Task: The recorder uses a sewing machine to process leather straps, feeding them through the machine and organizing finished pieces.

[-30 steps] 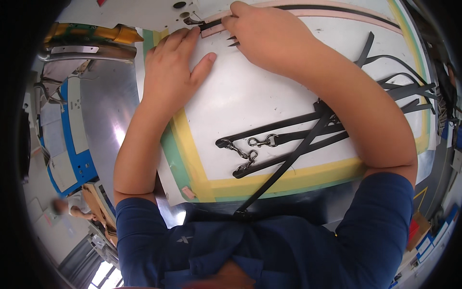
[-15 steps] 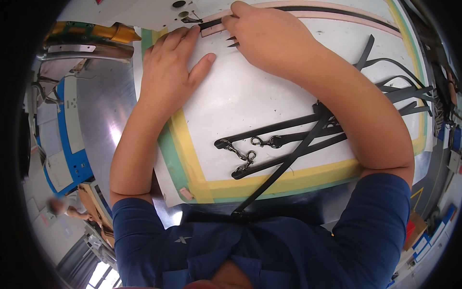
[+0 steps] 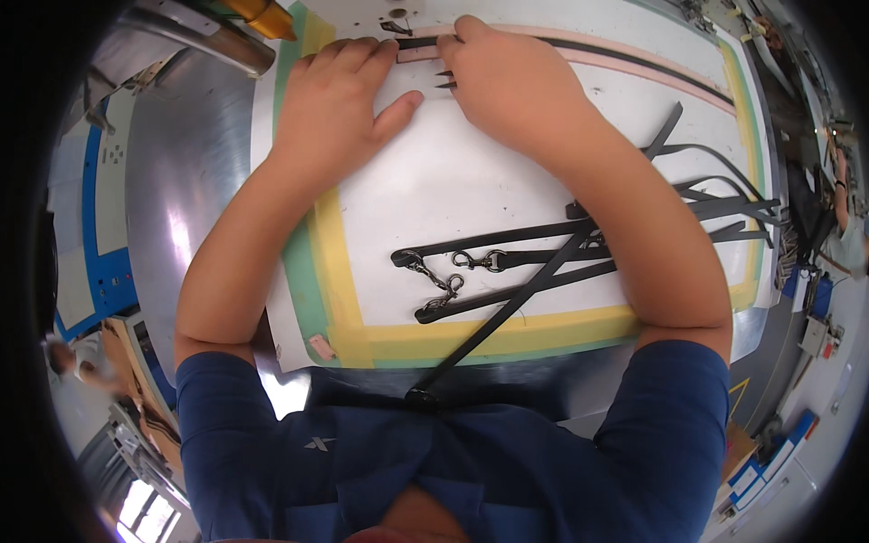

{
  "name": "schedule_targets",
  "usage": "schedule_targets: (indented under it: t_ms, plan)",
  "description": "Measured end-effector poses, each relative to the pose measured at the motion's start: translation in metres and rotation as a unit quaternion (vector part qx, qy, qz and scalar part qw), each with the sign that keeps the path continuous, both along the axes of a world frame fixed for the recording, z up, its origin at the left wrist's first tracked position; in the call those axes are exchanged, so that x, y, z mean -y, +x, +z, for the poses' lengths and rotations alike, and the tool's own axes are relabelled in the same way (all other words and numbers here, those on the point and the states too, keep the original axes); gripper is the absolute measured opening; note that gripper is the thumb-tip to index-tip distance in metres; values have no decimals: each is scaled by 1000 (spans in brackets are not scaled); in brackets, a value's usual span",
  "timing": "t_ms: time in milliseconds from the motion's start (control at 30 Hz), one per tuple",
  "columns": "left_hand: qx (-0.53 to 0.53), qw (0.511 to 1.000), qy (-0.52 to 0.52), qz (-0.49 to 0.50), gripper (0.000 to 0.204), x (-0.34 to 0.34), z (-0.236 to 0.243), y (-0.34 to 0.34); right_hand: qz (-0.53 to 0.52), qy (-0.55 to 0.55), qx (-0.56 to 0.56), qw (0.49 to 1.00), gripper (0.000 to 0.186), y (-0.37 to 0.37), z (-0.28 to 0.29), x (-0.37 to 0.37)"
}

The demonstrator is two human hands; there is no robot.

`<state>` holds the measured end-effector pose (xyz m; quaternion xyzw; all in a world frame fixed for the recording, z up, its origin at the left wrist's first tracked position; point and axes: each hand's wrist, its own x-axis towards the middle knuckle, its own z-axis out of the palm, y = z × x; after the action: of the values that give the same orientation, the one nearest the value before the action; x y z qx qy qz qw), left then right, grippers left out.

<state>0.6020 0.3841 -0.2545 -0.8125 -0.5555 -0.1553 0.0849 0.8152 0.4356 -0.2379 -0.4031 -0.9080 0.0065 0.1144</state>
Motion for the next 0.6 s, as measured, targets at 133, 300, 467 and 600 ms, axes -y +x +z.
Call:
schedule_targets:
  t_ms: [133,300,467,600]
  plan:
    - [-3,1000,12,14,53,2,-3,2,6,24,16,1000,32,-4,2,3]
    - [-2,1000,15,26,50,3,-2,6,-9,23,31,999,33,-5,1,3]
    - [14,997,69,-29,47,-1,-9,5,-3,26,33,999,32,-4,1,1]
    - [3,999,33,-32,46,-1,-6,7,-15,8,54,998,31,-4,4,1]
